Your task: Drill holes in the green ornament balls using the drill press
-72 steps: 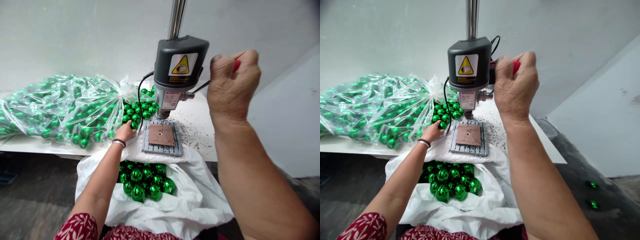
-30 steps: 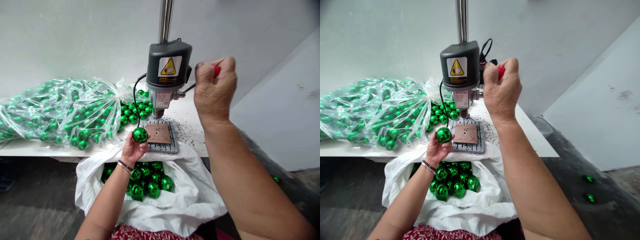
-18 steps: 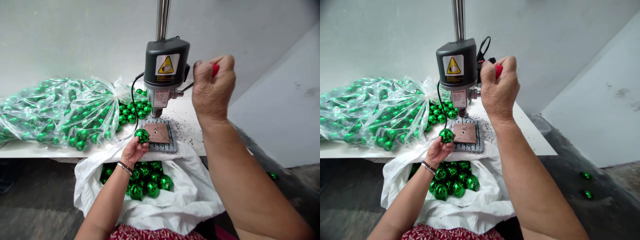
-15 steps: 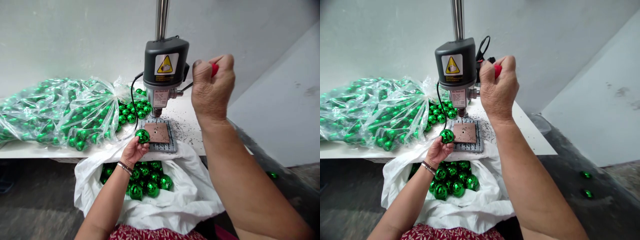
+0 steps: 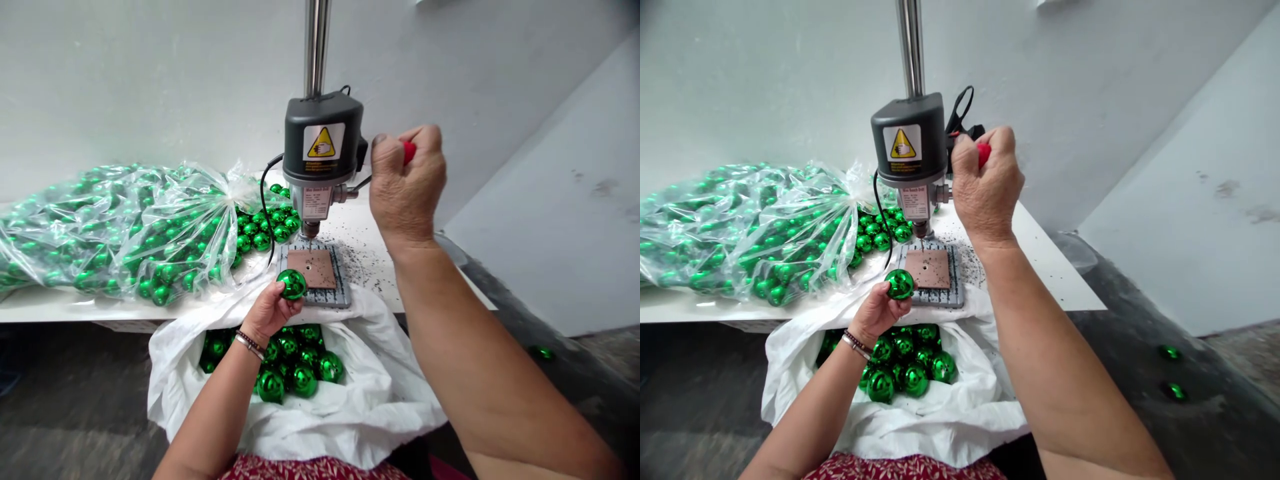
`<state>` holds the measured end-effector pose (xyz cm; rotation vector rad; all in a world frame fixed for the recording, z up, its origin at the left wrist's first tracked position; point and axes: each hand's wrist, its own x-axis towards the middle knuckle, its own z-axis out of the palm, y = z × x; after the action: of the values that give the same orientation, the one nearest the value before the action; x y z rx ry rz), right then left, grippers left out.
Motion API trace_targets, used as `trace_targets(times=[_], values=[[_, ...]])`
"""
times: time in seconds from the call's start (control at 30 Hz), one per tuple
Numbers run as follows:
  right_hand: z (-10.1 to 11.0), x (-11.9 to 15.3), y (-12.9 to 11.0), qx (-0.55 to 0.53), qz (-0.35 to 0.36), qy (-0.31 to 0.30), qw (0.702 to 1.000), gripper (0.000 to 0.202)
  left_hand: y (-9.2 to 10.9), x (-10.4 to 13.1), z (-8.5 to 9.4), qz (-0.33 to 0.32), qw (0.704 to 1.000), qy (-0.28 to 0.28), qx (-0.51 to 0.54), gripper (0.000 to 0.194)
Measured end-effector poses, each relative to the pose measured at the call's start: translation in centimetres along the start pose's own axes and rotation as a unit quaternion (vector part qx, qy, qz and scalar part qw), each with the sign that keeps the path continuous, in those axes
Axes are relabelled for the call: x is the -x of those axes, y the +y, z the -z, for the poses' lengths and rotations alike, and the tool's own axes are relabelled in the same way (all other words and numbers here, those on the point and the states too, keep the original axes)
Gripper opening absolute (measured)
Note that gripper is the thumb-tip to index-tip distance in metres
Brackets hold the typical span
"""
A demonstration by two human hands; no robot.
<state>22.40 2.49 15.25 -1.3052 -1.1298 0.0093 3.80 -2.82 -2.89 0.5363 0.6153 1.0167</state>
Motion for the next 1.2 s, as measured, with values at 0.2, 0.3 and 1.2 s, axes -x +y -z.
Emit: trace_targets(times=[0.2,0.3,1.2], values=[[0.2,0.2,-0.2,-0.010,-0.021,-0.009,1.000,0.027,-0.2,1.0,0.3,0.010,1.000,-0.001,0.015,0.044],[0.3,0.0,-0.2,-0.013,-0.027,-0.017,0.999,0.028,-0.3,1.0,0.2,0.018,1.000,0.017,0.010,0.045],[6.3,5.7,7.7,0.101,-0.091,-0.555,0.821,0.060,-2.0,-2.4,-8.0,0.038,0.995,-0.001,-0.088,0.092]])
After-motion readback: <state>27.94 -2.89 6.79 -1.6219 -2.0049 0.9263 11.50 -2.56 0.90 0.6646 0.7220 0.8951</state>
